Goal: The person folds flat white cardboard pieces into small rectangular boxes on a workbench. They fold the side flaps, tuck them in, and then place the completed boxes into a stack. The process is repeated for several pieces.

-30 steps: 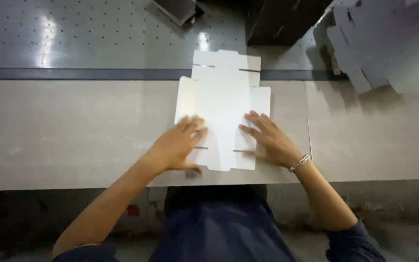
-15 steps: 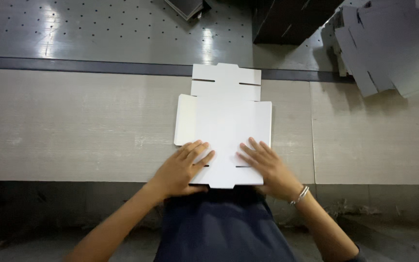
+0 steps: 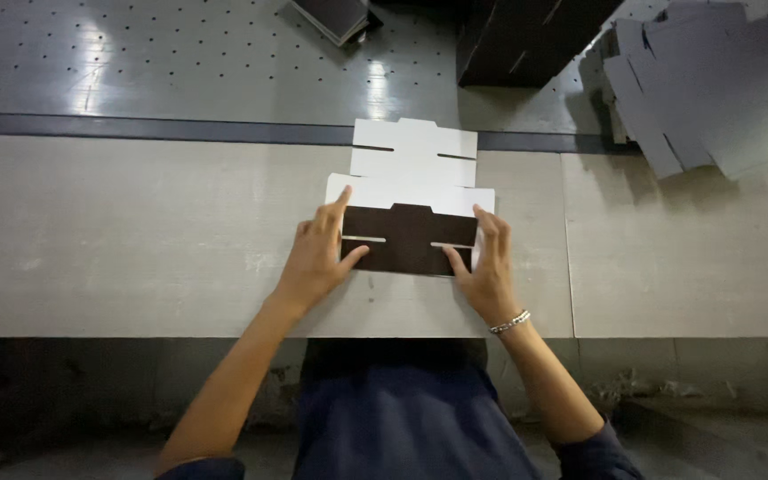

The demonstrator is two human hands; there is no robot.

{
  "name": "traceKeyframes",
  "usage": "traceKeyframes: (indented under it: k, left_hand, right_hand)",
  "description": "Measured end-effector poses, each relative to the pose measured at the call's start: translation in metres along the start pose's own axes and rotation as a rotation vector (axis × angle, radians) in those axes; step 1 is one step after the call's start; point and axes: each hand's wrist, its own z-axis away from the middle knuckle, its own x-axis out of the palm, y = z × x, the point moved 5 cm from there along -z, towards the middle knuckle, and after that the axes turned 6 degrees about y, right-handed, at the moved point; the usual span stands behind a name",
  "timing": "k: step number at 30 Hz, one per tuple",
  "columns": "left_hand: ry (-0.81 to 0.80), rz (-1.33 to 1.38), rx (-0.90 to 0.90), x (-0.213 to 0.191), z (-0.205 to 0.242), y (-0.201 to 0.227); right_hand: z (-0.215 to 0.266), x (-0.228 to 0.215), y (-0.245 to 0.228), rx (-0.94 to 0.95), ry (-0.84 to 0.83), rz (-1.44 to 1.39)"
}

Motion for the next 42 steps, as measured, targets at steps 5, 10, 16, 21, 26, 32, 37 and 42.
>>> traceKeyframes:
  k: [5,10,16,21,26,32,37,42]
  left_hand:
    - [-0.042,-0.240,0.319,0.028,0.013,0.017]
    - [-0.282,-0.311,0.520,0.046,0.040,0.054]
    - [-0.376,-0.320,0.479,0.054,0.025,0.047]
    - [0.196,-0.367,0.506,0.000,-0.018,0.063]
    - [0.442,-0.313,0.755,-0.080,0.009,0.136]
    - [0.303,-0.316,0.658,-0.028,0.016,0.095]
    - [0.006,-0.287,0.568,0.011,0.014,0.061]
    - [-0.059,-0.432,0.487,0.022,-0.015,0.056]
  right_hand:
    - [0.008,0.010,-0.013,-0.224,-0.144,0.396]
    - [0.013,0.024,-0.043,-0.285,-0.351,0.552]
    - [0.000,0.029,-0.034,-0.351,-0.384,0.527]
    - [-0.043,-0.012,-0.044,-0.347,-0.089,0.193]
    - [-0.024,-0.075,-0.075,-0.606,0.242,0.117]
    - [-0.018,-0.041,-0.083,-0.556,0.026,0.107]
    - [-0.008,-0.011,-0.063,-0.450,-0.382,0.118]
    - [-0.031,0.000,-0.049,-0.154,-0.467,0.184]
